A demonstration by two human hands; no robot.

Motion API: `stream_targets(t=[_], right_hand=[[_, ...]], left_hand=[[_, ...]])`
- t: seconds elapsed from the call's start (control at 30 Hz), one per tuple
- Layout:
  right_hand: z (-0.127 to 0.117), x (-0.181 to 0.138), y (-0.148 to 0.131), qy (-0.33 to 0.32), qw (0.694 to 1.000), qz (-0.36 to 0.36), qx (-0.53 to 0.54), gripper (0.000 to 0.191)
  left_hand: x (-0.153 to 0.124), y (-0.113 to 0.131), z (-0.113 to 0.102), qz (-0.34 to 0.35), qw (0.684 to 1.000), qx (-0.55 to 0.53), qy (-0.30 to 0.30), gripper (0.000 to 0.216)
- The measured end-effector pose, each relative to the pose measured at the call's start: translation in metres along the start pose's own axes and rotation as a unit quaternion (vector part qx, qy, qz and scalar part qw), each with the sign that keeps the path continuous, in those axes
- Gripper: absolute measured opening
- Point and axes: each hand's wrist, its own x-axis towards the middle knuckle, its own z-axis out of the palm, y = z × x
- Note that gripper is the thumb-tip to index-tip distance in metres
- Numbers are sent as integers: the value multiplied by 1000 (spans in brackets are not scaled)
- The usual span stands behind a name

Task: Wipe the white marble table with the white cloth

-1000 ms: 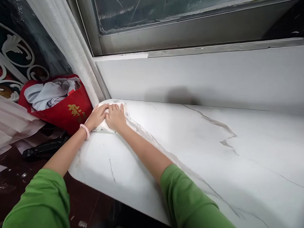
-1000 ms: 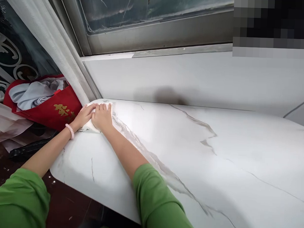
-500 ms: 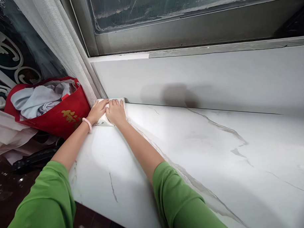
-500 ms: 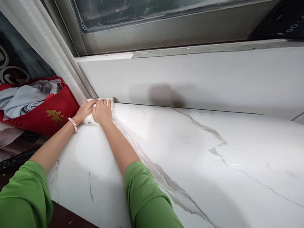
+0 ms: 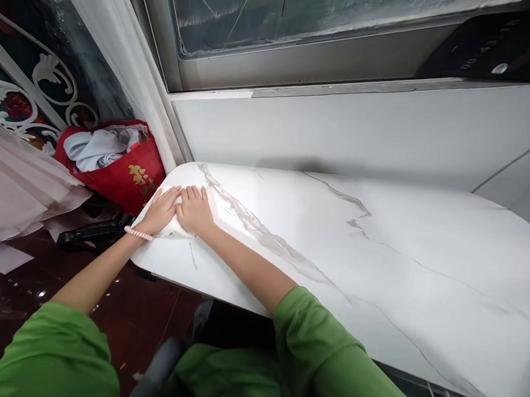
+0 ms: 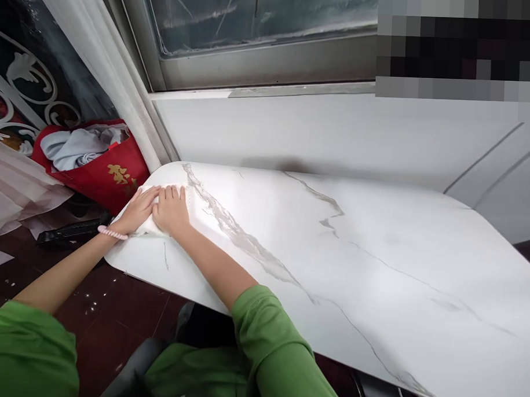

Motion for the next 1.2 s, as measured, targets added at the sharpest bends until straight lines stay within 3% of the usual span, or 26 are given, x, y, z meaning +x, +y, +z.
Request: stream_targets(t=[0.17,0.3,0.43,0.6,0.8,1.1,1.2], right_hand=[[-3,-44,-40,-13,999,-49,13,55],[-5,-63,-58,-27,996,-89,6,58],[-10,-65,-64,-39,995,-93,8,58],[-8,-49,-55,-24,996,-84,20,54],[5,5,-12,-24,994,-94,43,44],[9,93,84,50,997,65,-14,33],[9,108,112,71,991,104,-34,33]], left_hand=[[-76,5,-7,-16,999,27,20,54],[-112,13,-10,-23,998,41,31,56],[-120,20,-14,-23,998,40,33,58],[-107,16,-17,-29,999,32,25,56],[-46,0,-4,-41,998,35,34,52],[127,-2,17,32,998,-52,29,45],[168,2,25,47,996,-68,25,42]])
